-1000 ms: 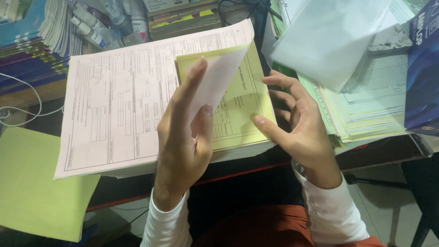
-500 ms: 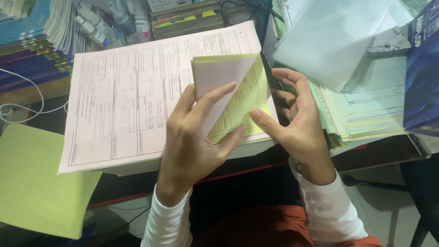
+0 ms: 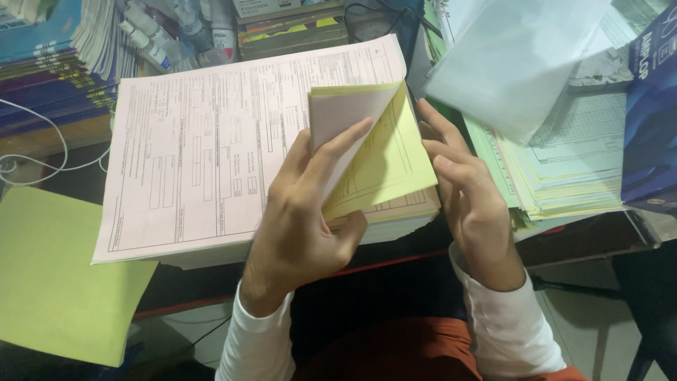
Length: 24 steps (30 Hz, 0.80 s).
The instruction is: Sorting and flipping through a large stack of paper forms on a desk
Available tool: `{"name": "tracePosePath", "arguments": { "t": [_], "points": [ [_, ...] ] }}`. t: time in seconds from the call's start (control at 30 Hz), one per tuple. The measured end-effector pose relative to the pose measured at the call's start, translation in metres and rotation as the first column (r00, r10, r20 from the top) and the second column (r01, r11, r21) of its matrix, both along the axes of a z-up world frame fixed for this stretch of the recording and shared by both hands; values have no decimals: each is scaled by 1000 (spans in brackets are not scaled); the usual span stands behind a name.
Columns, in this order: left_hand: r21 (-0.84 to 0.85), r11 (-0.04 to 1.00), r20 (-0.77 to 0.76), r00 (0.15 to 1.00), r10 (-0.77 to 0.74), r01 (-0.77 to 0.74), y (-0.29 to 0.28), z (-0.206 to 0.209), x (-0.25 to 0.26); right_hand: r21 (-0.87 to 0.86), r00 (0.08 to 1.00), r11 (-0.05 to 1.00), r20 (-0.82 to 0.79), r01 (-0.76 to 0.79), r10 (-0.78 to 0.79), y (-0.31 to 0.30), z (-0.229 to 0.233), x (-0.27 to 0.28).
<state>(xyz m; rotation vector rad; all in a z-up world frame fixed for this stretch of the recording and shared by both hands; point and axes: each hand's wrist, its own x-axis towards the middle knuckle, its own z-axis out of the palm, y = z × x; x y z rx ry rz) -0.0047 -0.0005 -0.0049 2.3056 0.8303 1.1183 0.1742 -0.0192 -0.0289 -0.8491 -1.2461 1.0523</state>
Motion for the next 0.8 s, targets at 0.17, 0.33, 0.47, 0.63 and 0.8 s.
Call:
{"name": "tracePosePath", "arguments": {
  "t": [0.17, 0.33, 0.47, 0.63, 0.8],
  "points": [
    [219, 968, 119, 988, 94, -118, -2, -10, 7, 28, 998, 999, 65, -21, 19, -10, 3, 2],
    [634, 743, 22, 965, 262, -217, -12, -19, 16, 223, 937, 969, 305, 106, -173, -32, -1, -1],
    [754, 603, 66, 943, 327, -262, -56, 1, 30, 325, 830, 852, 253, 411, -497, -71, -11, -16],
    [603, 752, 35, 950, 310, -268, -114, -6, 51, 483, 572, 768, 515, 421, -638, -139, -70, -17],
    [431, 837, 131, 942, 310, -336, -135, -25, 66, 632, 207, 682, 659, 369, -723, -195, -127, -6]
  ]
}}
